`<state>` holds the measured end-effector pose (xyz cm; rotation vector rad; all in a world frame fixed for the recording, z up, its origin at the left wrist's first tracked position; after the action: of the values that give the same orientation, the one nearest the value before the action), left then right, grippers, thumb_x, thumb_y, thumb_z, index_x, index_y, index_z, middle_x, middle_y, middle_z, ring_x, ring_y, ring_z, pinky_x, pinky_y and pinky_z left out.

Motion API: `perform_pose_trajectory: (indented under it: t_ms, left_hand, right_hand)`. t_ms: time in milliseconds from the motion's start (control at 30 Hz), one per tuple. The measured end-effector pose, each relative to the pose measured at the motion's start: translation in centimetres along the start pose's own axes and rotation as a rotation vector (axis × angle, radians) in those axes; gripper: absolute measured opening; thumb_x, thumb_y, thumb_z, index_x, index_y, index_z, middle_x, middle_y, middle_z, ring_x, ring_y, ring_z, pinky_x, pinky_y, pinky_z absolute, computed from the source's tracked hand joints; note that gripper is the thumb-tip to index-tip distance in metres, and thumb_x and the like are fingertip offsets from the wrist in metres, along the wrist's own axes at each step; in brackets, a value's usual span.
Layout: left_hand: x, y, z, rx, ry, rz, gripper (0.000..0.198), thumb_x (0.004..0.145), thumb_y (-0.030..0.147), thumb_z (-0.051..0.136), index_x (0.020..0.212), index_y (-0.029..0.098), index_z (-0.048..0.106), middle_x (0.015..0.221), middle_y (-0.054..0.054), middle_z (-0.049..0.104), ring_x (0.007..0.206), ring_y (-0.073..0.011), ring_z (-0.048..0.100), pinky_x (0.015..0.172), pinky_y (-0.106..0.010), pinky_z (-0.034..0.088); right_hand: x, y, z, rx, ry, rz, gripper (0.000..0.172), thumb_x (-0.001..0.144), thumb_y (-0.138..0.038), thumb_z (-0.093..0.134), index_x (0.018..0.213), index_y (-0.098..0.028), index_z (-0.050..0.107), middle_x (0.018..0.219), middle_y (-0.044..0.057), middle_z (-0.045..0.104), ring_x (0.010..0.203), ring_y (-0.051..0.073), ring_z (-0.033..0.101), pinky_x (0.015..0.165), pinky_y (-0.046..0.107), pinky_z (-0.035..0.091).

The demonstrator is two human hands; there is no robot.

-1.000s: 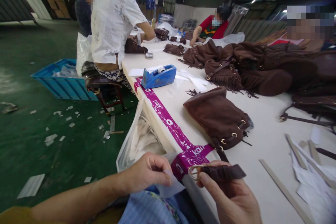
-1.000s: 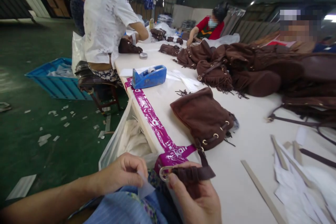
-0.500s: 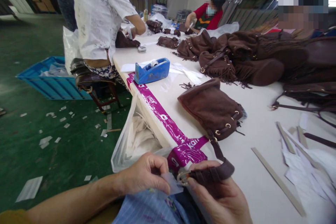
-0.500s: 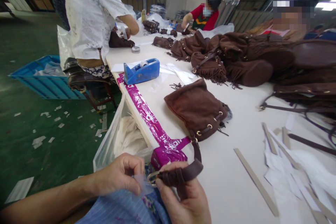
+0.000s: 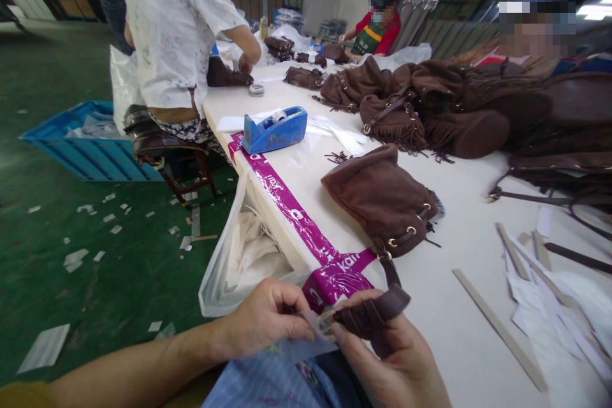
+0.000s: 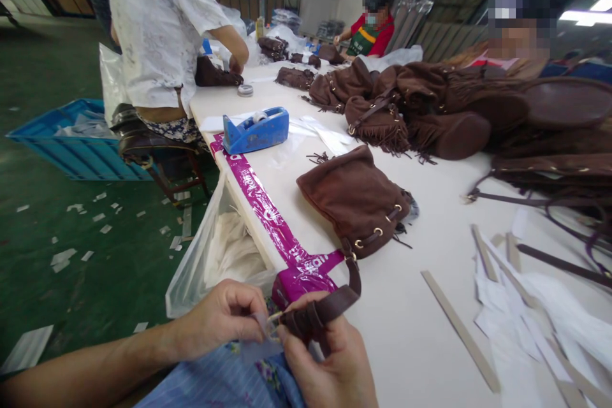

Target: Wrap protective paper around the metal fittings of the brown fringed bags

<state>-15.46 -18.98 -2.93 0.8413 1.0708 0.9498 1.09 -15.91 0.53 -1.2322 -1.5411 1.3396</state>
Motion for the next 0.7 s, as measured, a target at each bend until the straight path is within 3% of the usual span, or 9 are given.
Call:
perform_pose_trajectory:
  t_ms: [133,300,500,700]
  left_hand:
    - [-0.1,-0.1,0.0,0.007,0.045,-0.016,0.011,0.057,0.021,0.077,0.061,0.013,0.071,0.058,0.001,0.063,0.051,-0.0078,0.051,0.05,-0.018,0.038]
    - [0.0,-0.6,0.6,-0.075,0.036,-0.11,0.016,0.057,0.028,0.076,0.063,0.013,0.072,0.056,-0.001,0.063,0.048,-0.0106,0.054,0.049,-0.022,0.043]
    - [0.5,-1.0,0.9,-0.087,0.059,-0.116,0.022,0.058,0.032,0.078,0.065,0.012,0.073,0.057,-0.002,0.065,0.05,-0.0115,0.055,0.053,-0.023,0.043]
    - [0.3,-1.3,1.4,-0.129,0.042,-0.117,0.022,0.058,0.031,0.078,0.069,0.012,0.075,0.063,-0.004,0.068,0.055,-0.0121,0.056,0.057,-0.023,0.043]
  right_hand:
    - [0.2,0.3,-0.2,-0.057,-0.032,-0.043,0.023,0.07,-0.038,0.073,0.082,-0.019,0.064,0.073,0.003,0.067,0.063,0.017,0.061,0.061,0.025,0.05]
    - [0.7,1.2,0.1,-0.077,-0.182,-0.045,0.02,0.076,-0.036,0.069,0.083,-0.018,0.064,0.077,0.005,0.068,0.065,0.017,0.06,0.061,0.027,0.049]
    - [1.1,1.1,-0.1,0.094,-0.267,0.094,0.029,0.069,-0.039,0.075,0.087,-0.019,0.064,0.078,0.003,0.066,0.071,0.018,0.059,0.064,0.027,0.048]
    - [0.9,0.7,-0.9,0.162,-0.298,0.185,0.028,0.078,-0.045,0.068,0.09,-0.02,0.064,0.071,-0.001,0.059,0.064,0.014,0.053,0.059,0.024,0.044]
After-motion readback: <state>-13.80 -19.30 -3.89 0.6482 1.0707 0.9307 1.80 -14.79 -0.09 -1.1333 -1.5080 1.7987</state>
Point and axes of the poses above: each hand's wrist, its own x-axis towards the middle knuckle, its own z-axis out of the palm, y = z × x, the point moved 4 cm from there along x, towards the middle knuckle
